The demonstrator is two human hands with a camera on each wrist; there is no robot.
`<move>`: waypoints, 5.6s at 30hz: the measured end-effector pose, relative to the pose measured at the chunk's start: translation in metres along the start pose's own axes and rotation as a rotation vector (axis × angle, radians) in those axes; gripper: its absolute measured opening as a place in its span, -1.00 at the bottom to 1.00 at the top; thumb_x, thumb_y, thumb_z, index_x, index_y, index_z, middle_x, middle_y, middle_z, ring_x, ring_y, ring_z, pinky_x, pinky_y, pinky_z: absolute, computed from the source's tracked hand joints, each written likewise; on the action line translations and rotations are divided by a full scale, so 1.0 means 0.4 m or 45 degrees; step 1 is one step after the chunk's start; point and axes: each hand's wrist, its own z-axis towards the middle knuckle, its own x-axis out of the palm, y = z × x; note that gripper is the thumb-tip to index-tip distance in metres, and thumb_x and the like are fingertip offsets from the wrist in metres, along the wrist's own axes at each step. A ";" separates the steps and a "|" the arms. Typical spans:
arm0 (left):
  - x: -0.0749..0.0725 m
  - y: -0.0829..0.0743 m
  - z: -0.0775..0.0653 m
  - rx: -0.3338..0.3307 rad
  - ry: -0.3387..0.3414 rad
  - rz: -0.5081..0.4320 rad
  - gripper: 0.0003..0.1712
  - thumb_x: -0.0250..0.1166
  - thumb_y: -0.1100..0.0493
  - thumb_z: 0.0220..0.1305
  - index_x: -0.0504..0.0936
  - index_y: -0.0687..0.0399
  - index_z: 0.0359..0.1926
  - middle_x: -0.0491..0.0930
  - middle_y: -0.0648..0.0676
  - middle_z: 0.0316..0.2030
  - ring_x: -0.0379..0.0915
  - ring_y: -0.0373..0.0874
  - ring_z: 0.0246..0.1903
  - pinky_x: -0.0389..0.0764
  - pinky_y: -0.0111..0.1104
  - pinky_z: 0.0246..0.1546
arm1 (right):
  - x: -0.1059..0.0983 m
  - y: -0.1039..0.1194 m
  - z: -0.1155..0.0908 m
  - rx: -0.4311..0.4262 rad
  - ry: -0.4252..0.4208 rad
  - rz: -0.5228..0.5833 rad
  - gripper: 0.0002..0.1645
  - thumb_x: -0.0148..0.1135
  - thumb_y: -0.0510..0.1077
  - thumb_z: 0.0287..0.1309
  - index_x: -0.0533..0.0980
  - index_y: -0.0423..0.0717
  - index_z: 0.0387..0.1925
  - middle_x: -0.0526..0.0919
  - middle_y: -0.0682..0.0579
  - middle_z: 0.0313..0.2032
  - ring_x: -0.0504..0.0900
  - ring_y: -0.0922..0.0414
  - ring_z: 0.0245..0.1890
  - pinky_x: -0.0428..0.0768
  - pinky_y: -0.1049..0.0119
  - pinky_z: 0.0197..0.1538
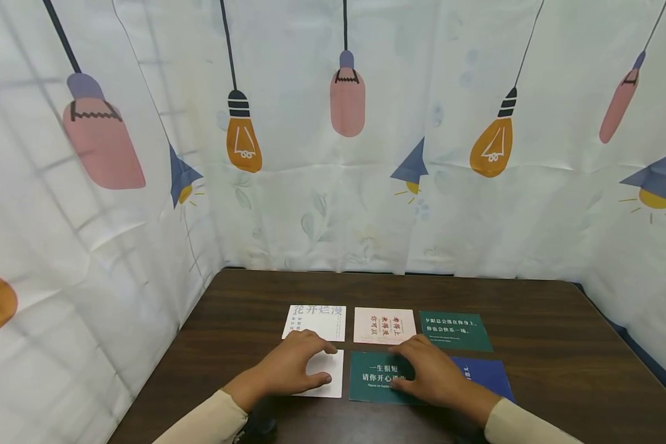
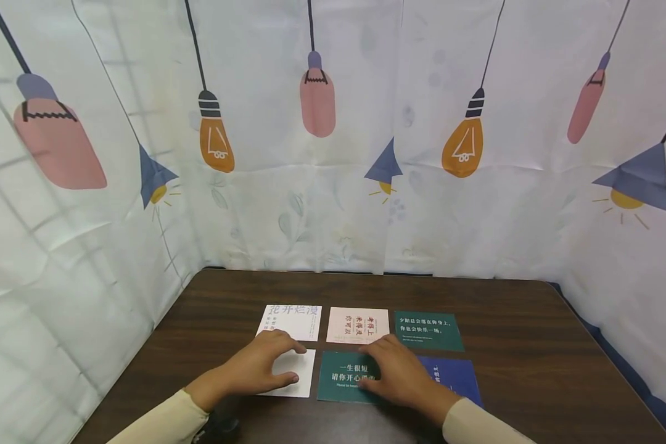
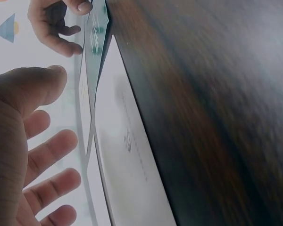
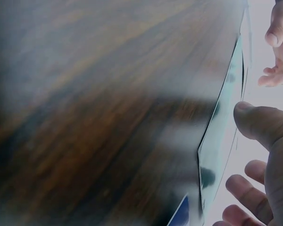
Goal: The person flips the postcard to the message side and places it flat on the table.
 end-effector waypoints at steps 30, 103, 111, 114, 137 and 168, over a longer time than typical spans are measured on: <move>0.052 -0.054 0.062 0.026 0.038 0.037 -0.36 0.47 -0.15 0.22 0.56 -0.13 0.28 0.55 -0.18 0.14 0.37 -0.17 0.19 0.37 -0.08 0.21 | -0.025 -0.062 -0.040 0.085 0.022 0.044 -0.14 0.59 0.32 -0.08 0.57 0.03 0.21 0.61 0.13 0.13 0.46 0.03 0.20 0.50 -0.09 0.21; 0.062 -0.065 0.104 -0.047 0.078 -0.137 -0.20 0.62 -0.01 0.06 0.42 -0.15 0.29 0.43 -0.32 -0.40 0.35 -0.41 -0.27 0.20 -0.23 -0.04 | -0.059 -0.075 -0.049 0.118 0.163 0.313 -0.15 0.61 0.10 -0.01 0.39 0.08 0.27 0.58 0.21 -0.29 0.52 0.27 -0.37 0.52 0.22 -0.32; 0.059 -0.060 0.108 -0.027 0.068 -0.241 -0.24 0.57 0.11 0.15 0.39 -0.02 0.30 0.51 -0.42 -0.52 0.46 -0.53 -0.27 0.22 -0.10 0.01 | -0.070 -0.070 -0.052 0.095 0.124 0.333 -0.33 0.49 -0.03 0.20 0.37 0.12 0.26 0.61 0.28 -0.29 0.54 0.31 -0.37 0.50 0.25 -0.35; 0.057 -0.058 0.107 -0.040 0.071 -0.272 -0.26 0.56 0.13 0.18 0.38 0.00 0.30 0.52 -0.43 -0.53 0.49 -0.55 -0.28 0.21 -0.03 0.08 | -0.074 -0.069 -0.054 0.077 0.103 0.320 -0.36 0.46 -0.06 0.23 0.37 0.10 0.26 0.63 0.25 -0.28 0.55 0.33 -0.35 0.51 0.25 -0.33; 0.034 -0.059 0.087 0.034 -0.055 -0.178 -0.80 0.54 0.10 0.20 0.64 -0.21 -0.40 0.52 -0.30 -0.24 0.40 -0.37 -0.14 0.17 -0.16 0.01 | -0.086 -0.087 -0.065 -0.019 0.000 0.267 -0.84 0.38 0.12 0.30 0.66 0.23 -0.15 0.53 0.41 -0.29 0.46 0.37 -0.31 0.53 0.32 -0.25; 0.039 -0.046 0.083 0.108 -0.091 -0.277 -0.87 0.41 0.20 0.33 0.72 -0.20 -0.20 0.56 -0.38 -0.29 0.41 -0.37 -0.17 0.13 -0.17 -0.03 | -0.080 -0.103 -0.087 -0.104 -0.014 0.346 -0.83 0.31 -0.10 0.39 0.63 0.28 -0.08 0.59 0.23 -0.20 0.50 0.36 -0.22 0.55 0.33 -0.28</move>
